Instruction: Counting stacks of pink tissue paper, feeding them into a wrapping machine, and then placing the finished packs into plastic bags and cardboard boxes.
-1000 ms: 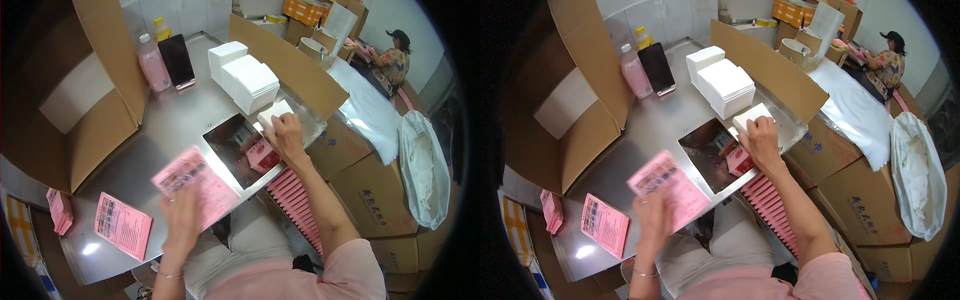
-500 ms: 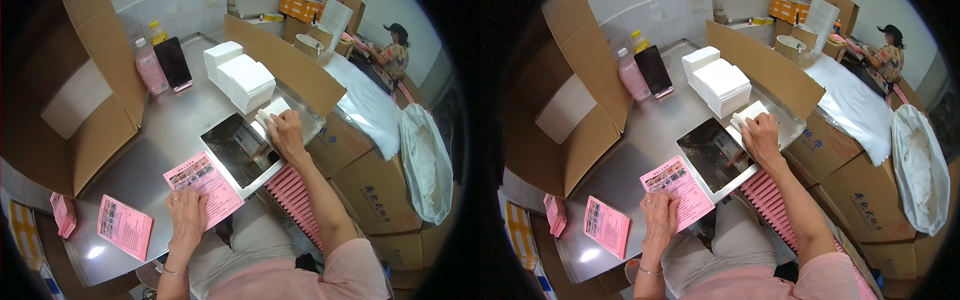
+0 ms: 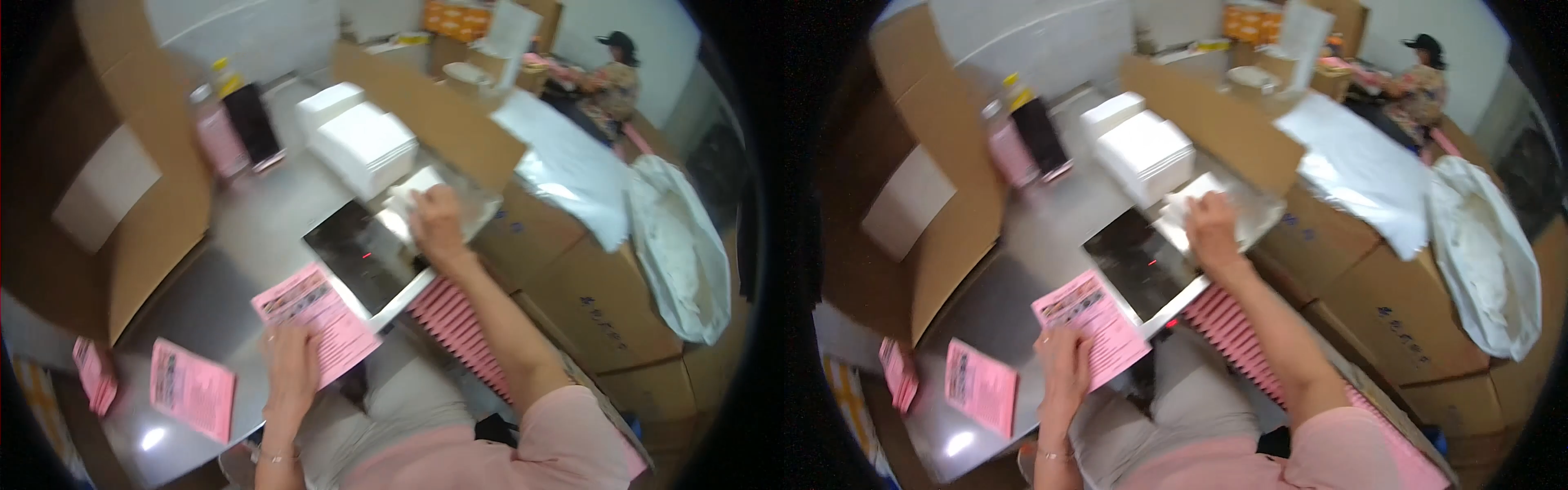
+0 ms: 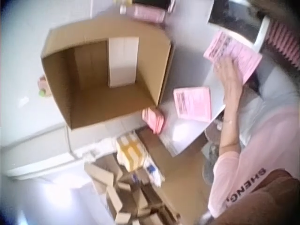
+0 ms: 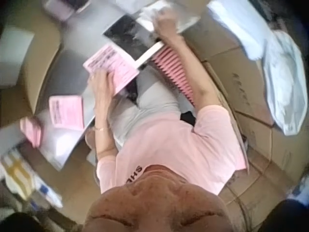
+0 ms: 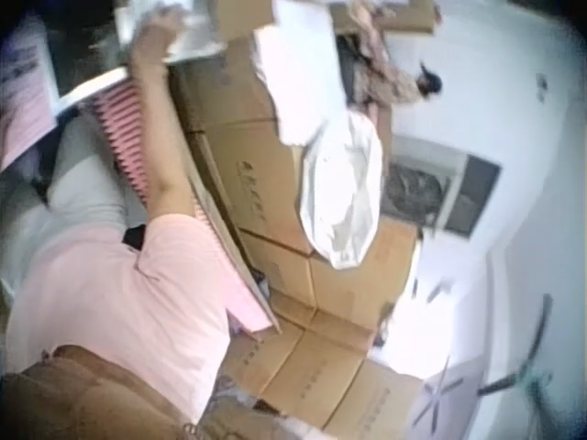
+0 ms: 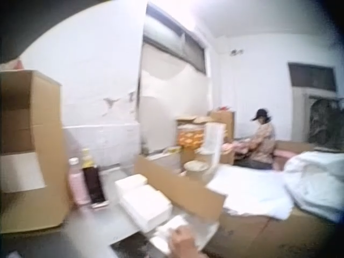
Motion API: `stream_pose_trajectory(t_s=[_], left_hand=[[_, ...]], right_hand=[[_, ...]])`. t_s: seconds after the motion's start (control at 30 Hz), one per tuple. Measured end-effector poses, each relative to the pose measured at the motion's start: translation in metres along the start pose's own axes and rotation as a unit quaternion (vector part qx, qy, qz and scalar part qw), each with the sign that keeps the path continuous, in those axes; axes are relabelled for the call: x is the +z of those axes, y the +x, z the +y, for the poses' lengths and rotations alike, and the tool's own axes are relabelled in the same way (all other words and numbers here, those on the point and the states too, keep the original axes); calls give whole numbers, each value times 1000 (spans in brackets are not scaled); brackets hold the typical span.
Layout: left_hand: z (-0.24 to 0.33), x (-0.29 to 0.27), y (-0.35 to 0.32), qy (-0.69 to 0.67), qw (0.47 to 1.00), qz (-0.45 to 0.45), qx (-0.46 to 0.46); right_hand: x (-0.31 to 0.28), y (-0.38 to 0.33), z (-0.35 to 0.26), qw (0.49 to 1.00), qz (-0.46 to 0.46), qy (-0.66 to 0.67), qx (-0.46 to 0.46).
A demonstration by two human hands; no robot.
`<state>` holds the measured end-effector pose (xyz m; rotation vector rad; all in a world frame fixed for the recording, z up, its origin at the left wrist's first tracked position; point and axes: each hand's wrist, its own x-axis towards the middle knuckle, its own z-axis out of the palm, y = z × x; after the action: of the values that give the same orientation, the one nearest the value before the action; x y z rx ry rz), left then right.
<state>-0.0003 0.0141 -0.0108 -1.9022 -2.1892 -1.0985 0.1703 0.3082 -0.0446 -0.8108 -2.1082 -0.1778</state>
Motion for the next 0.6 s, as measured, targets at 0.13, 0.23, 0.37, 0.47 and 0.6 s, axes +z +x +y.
stream_pose_trajectory(t_s=[0.13, 0.23, 0.37, 0.47, 0.6], left_hand=[[16, 2, 0, -65, 997, -28, 1], [9, 6, -13, -64, 997, -27, 27], [-12, -8, -28, 134, 989, -59, 22], [6, 19, -6, 194, 972, -43, -122], [-7, 21, -1, 236, 966, 13, -104]], right_hand=[[3, 9, -27, 992, 94, 68, -44], [-23, -24, -126, 939, -311, 132, -67], [-25, -68, -198, 952, -219, -102, -190], [-8, -24, -170, 952, -134, 172, -214], [-9, -35, -198, 927, -101, 293, -212]])
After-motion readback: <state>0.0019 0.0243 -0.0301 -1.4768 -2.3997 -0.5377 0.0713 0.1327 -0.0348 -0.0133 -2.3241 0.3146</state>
